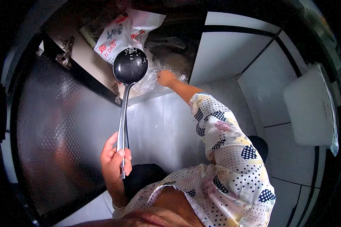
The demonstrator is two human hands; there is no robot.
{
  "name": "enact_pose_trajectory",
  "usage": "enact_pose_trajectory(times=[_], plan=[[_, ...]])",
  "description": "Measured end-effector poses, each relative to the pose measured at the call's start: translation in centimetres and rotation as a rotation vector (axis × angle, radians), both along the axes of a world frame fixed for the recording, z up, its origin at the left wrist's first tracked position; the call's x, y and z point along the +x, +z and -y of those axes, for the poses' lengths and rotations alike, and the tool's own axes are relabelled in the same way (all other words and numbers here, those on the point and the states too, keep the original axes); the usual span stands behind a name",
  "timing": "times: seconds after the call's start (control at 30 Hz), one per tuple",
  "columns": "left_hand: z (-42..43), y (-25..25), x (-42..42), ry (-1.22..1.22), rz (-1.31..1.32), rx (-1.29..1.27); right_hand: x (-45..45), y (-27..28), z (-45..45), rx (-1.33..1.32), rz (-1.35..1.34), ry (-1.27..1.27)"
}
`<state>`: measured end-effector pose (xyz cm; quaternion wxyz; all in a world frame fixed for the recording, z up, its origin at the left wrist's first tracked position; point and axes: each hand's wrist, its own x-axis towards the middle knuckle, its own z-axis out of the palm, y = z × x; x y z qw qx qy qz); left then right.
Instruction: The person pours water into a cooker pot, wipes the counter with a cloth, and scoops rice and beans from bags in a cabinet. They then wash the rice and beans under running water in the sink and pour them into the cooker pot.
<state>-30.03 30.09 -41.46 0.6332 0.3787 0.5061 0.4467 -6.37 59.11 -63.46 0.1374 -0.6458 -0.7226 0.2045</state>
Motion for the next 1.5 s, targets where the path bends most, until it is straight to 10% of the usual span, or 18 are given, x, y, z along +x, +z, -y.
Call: enact_pose_trajectory(times=[0.07,0.13,0.23,0.43,0.53,0.7,0.77,0.87,1.03,1.5], plan=[[-0.3,-0.1,-0.2,0.010,-0.017,-0.017,0.1,-1.5,-3.2,-0.116,-0.215,-0.065],[-1.3,-0.1,-1.1,-0.016,-0.009,-0.048,0.6,-4.7,-8.3,-0.298,-0.992,-0.276],[-1.0,-0.1,-1.4,-0.032,-0.018,-0.067,5.0,-5.6,-16.8,0.049,-1.365,-0.115],[-1.6,-0.3,-1.7,-0.044,-0.021,-0.079,7.7,8.1,-16.7,0.747,-0.374,0.109],[-2.2,-1.0,-2.3,-0.075,-0.004,-0.070,6.6,6.6,-17.9,0.961,-0.525,0.161],[-2.2,-0.8,-2.1,-0.091,-0.008,-0.086,6.7,2.0,-17.4,0.075,-0.845,-0.133],[-2.2,-1.0,-2.0,-0.087,-0.004,-0.086,5.5,-0.1,-17.7,0.165,-0.553,-0.220],[-2.0,-0.6,-1.8,-0.071,-0.015,-0.082,3.3,7.3,-7.5,0.211,-0.683,-0.211],[-1.7,-0.2,-1.5,-0.043,-0.029,-0.092,4.8,9.8,5.0,0.057,-1.707,-0.196],[-1.9,-1.8,-2.5,-0.095,0.018,0.022,3.9,18.9,13.4,0.143,-1.589,0.626]])
